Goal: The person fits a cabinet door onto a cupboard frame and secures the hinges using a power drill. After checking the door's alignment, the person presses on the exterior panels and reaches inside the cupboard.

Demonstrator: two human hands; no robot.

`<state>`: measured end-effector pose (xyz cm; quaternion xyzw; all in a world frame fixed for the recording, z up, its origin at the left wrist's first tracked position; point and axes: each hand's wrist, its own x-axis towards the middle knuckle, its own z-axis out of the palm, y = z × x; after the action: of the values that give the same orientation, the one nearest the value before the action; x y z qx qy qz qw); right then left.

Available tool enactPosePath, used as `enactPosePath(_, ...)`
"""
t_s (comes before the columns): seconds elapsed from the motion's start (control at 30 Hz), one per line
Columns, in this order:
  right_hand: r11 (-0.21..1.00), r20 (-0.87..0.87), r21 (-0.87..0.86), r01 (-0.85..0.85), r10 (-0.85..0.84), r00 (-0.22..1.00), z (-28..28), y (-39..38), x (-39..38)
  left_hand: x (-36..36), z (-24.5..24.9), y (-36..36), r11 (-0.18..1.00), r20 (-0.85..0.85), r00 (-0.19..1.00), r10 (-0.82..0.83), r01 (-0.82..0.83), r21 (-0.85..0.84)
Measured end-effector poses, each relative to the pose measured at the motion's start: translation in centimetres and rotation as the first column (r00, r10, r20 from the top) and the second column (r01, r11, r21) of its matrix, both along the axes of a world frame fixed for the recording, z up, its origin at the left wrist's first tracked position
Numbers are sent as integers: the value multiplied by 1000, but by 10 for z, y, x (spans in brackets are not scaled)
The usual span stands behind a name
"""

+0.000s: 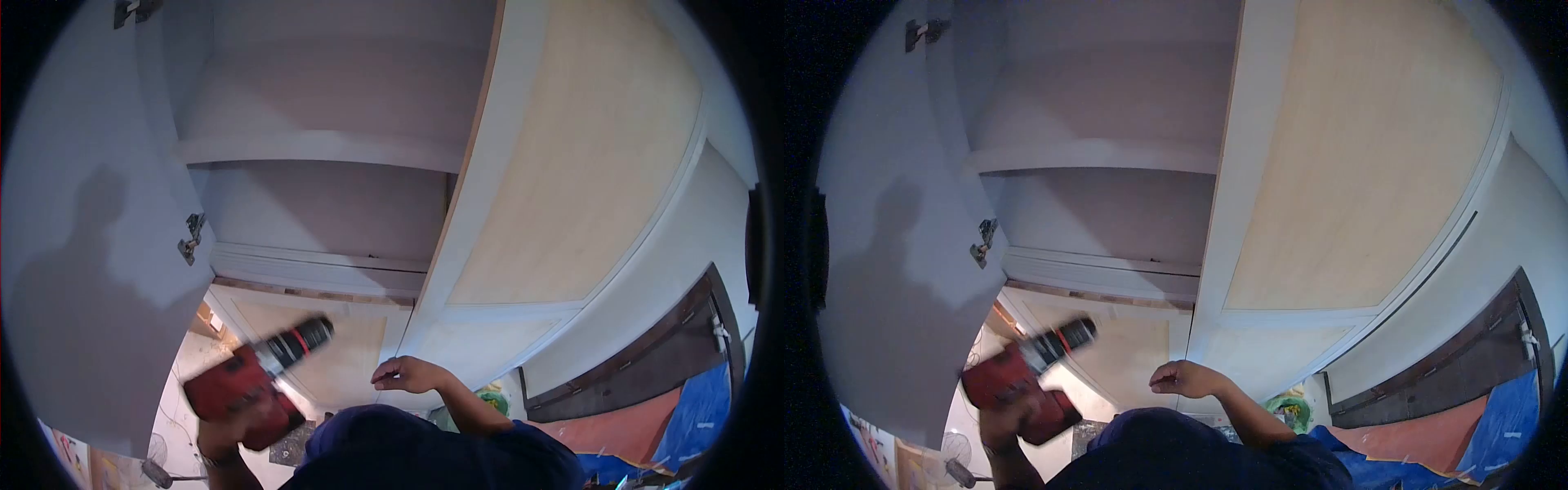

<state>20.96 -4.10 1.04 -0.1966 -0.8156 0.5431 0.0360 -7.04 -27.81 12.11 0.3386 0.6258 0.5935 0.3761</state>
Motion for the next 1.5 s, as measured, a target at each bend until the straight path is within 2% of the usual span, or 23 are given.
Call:
enactPosePath(0.07, 998, -21, 56, 21, -20, 1000, 3, -1, 2, -6, 36, 28, 932, -127, 982, 137, -84, 352)
enactPosePath(0.1, 997, -41, 70, 45, -42, 998, 8, -4, 4, 5, 68, 49, 870, -66, 978, 196, -142, 473)
enactPosePath(0.13, 994, -57, 82, 79, -75, 996, 8, -6, 9, -4, 93, 70, 820, -189, 963, 190, -50, 571)
enactPosePath(0.17, 989, -73, 93, 115, -109, 991, 6, -8, 15, -9, 123, 91, 778, -225, 963, 150, 25, 628)
enactPosePath(0.2, 983, -92, 103, 155, -145, 985, 4, -8, 21, -14, 152, 112, 772, -203, 976, 79, 69, 632)
enactPosePath(0.23, 973, -132, 109, 201, -187, 974, -2, -9, 29, -25, 171, 140, 758, -140, 981, 132, -8, 653)
enactPosePath(0.27, 965, -120, 41, 261, -254, 960, -8, -10, 36, -9, 211, 156, 750, -25, 1000, 15, 5, 662)
enactPosePath(0.37, 897, -86, -130, 423, -436, 896, -19, -23, 61, -24, 283, 233, 745, -259, 956, -140, 274, 609)
enactPosePath(0.43, 832, -94, -169, 529, -547, 832, -28, -33, 80, -16, 313, 281, 721, -326, 922, -207, 369, 586)
enactPosePath(0.5, 756, -86, -211, 620, -646, 759, -38, -46, 96, 19, 328, 297, 725, -271, 927, -260, 373, 580)
enactPosePath(0.6, 617, -58, -254, 745, -778, 625, -48, -65, 120, 14, 329, 371, 646, -275, 818, -506, 570, 508)
enactPosePath(0.63, 578, -84, -316, 752, -807, 585, -61, -72, 129, 16, 326, 394, 646, -276, 809, -519, 582, 493)
enactPosePath(0.73, 485, -46, -318, 815, -866, 498, -62, -91, 144, 27, 312, 435, 629, -266, 767, -583, 634, 450)
enactPosePath(0.77, 471, -12, -221, 854, -877, 481, -62, -95, 147, 33, 308, 440, 607, -255, 738, -625, 665, 435)
enactPosePath(0.87, 409, -1, -167, 897, -910, 415, -67, -102, 155, 36, 300, 462, 576, -253, 664, -704, 742, 342)
enactPosePath(0.93, 386, -10, -189, 903, -920, 391, -83, -101, 162, 38, 301, 464, 511, -282, 584, -761, 807, 295)
enactPosePath(1.03, 384, -3, -181, 905, -921, 390, -76, -98, 156, 56, 293, 438, 499, -125, 633, -764, 702, 509)
enactPosePath(1.13, 412, -6, -90, 907, -911, 413, -71, -91, 153, 35, 284, 482, 554, -289, 668, -686, 736, 388)
enactPosePath(1.23, 412, -9, -72, 909, -911, 412, -68, -88, 147, 48, 280, 459, 421, -302, 556, -775, 809, 410)
enactPosePath(1.33, 425, 7, -99, 900, -904, 428, -64, -91, 147, 46, 280, 446, 694, -316, 754, -576, 655, 298)
enactPosePath(1.43, 432, 12, -123, 894, -900, 436, -65, -93, 148, 28, 294, 462, 543, -590, 461, -663, 838, 44)
enactPosePath(1.47, 440, 7, -139, 887, -895, 445, -67, -96, 150, 17, 303, 461, 654, -845, 256, -470, 744, -138)
enactPosePath(1.5, 450, 0, -152, 880, -890, 455, -76, -93, 152, 9, 311, 457, 775, -963, -50, -265, 583, -243)
